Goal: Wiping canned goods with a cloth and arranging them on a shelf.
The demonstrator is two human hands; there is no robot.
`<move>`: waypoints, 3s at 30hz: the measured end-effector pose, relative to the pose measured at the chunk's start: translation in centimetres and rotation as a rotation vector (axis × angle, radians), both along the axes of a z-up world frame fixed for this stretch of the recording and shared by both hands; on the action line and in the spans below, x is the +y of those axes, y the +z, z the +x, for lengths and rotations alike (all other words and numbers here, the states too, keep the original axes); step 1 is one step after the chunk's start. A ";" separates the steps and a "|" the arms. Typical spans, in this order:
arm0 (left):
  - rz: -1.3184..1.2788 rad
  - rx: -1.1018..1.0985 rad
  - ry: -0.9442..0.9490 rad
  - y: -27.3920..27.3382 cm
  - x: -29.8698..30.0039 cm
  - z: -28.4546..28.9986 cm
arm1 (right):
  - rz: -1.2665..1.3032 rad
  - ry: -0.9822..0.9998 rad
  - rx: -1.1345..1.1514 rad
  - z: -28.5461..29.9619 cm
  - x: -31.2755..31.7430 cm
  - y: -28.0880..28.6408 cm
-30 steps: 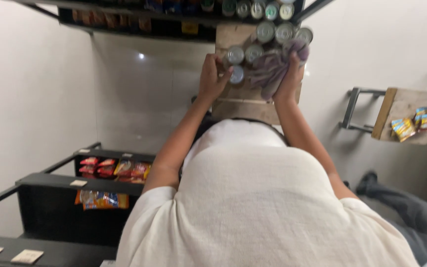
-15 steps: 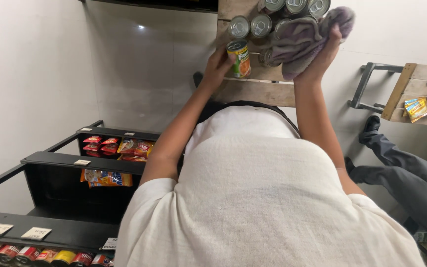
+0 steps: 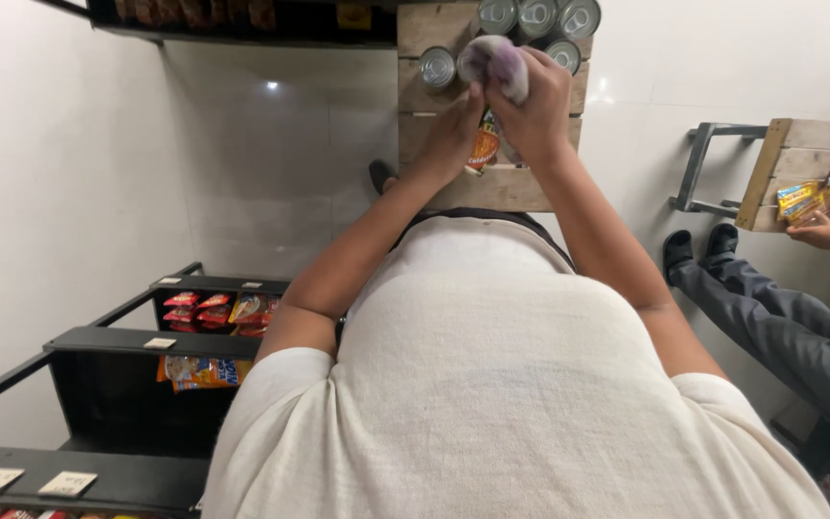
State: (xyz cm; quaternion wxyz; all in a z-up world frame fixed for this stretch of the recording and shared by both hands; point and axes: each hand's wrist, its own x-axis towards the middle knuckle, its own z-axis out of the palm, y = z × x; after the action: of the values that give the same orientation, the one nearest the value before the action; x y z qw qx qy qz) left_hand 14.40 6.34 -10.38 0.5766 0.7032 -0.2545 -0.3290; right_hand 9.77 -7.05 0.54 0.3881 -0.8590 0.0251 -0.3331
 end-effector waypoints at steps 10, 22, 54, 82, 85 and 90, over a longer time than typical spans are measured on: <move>-0.126 0.564 0.357 11.0 -2.2 1.7 | 0.286 -0.069 -0.114 -3.4 -1.1 0.0; -0.545 0.825 0.319 10.3 -3.3 0.8 | -0.388 0.158 -0.167 -3.6 -2.4 -3.0; -0.479 0.629 0.480 12.7 -0.1 3.7 | -0.425 0.293 -0.172 0.0 0.0 -1.9; -0.612 -0.116 0.258 14.0 -1.4 7.0 | 0.354 0.330 0.032 4.4 -6.1 9.0; -0.651 -0.404 0.267 13.0 -3.7 9.7 | 0.211 0.438 0.237 6.0 -5.3 6.6; -0.549 -0.486 0.339 11.6 -7.2 14.8 | -0.010 0.257 0.062 9.7 -6.6 6.5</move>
State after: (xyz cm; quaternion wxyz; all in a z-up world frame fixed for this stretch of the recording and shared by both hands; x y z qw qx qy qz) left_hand 29.23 -0.83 1.26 0.7122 0.6123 -0.3422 0.0269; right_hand 19.47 -13.63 7.05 0.4221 -0.8670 -0.0748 -0.2541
